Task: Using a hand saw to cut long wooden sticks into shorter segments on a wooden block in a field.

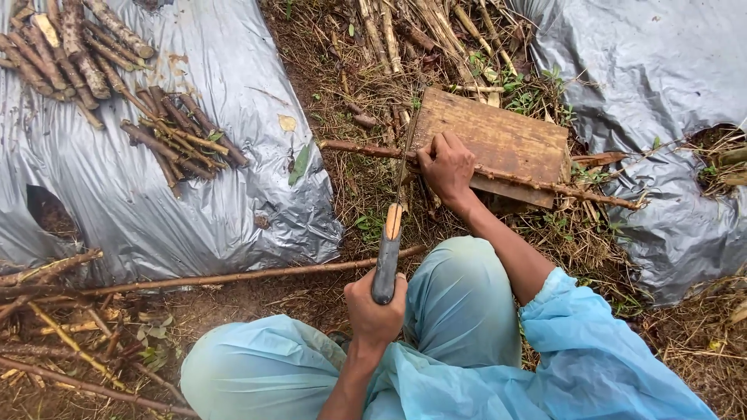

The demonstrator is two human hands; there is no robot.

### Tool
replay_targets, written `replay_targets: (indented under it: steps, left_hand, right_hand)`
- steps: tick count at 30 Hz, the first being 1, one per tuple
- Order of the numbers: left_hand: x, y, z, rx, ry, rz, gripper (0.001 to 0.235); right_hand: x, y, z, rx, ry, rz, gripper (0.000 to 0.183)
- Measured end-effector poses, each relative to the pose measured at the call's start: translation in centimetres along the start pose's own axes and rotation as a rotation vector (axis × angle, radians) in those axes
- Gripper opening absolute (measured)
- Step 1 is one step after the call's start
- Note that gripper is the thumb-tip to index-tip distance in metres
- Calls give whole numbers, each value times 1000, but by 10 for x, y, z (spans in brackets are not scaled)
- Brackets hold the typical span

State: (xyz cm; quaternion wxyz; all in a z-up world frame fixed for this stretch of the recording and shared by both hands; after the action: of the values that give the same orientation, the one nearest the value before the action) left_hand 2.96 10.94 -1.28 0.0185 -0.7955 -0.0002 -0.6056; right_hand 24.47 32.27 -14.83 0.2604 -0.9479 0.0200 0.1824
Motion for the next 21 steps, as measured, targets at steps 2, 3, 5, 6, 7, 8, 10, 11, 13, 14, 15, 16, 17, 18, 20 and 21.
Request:
replay_targets:
  steps: [2, 3, 5, 6, 7, 8, 10, 11, 13, 14, 15, 16, 17, 18, 20, 21]
  left_hand:
    - [3, 3, -1, 4, -13, -2, 39]
    - [1, 11, -3, 5, -17, 1, 39]
    - [-12, 27, -2, -41, 66, -143, 33]
    - [-9, 29, -2, -47, 68, -150, 33]
    - [-7, 31, -2, -29, 56, -156, 31]
    - [-6, 33, -2, -13, 45, -162, 30]
    - [-12, 34, 7, -9, 46, -161, 26]
    - [-15, 32, 10, 2, 43, -153, 23]
    - [-8, 13, 12, 5, 23, -97, 27]
    - [-5, 3, 12, 12, 12, -39, 30]
    - [-8, -1, 8, 15, 5, -40, 30]
    - [-13, -4, 6, 13, 40, -73, 33]
    - [-17, -7, 5, 10, 74, -107, 36]
    - [-17, 1, 3, 8, 73, -110, 36]
    - [-18, 17, 0, -52, 23, -114, 25]
    - [-12, 28, -5, -58, 23, -117, 25]
  right_hand:
    - [2, 0, 6, -6, 18, 5, 24]
    - [-2, 2, 1, -3, 14, 5, 24]
    - [-10, 4, -8, -4, 36, -105, 16]
    - [-10, 5, -9, -10, 41, -101, 16]
    - [-10, 5, -10, -1, 20, -111, 17]
    - [-10, 7, -12, 9, 0, -119, 18]
    - [-10, 6, -12, 2, 7, -91, 17]
    - [-12, 2, -11, 1, 6, -67, 16]
    - [-5, -5, 1, 31, 28, -25, 18]
    - [-3, -11, 7, 63, 55, 8, 21]
    - [-7, -12, 8, 62, 47, 9, 21]
    - [-6, -15, 9, 23, 40, 70, 23]
    - [-5, -17, 10, -16, 33, 130, 25]
    - [-5, -18, 11, -18, 33, 133, 25]
    - [-2, -21, 13, -48, 60, 171, 26]
    - [-1, -19, 12, -51, 64, 176, 26]
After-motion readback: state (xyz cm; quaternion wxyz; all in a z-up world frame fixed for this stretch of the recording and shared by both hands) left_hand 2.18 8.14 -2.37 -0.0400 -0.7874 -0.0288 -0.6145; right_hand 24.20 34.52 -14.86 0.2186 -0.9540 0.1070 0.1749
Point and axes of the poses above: each hand's wrist, its own y-axis away from the middle knuckle, its own z-axis out of the palm, x = y × z, the point moved 3 cm from there along -y, towards the middle knuckle, and after that the axes turned 9 degrees about z, right-handed, at the moved point
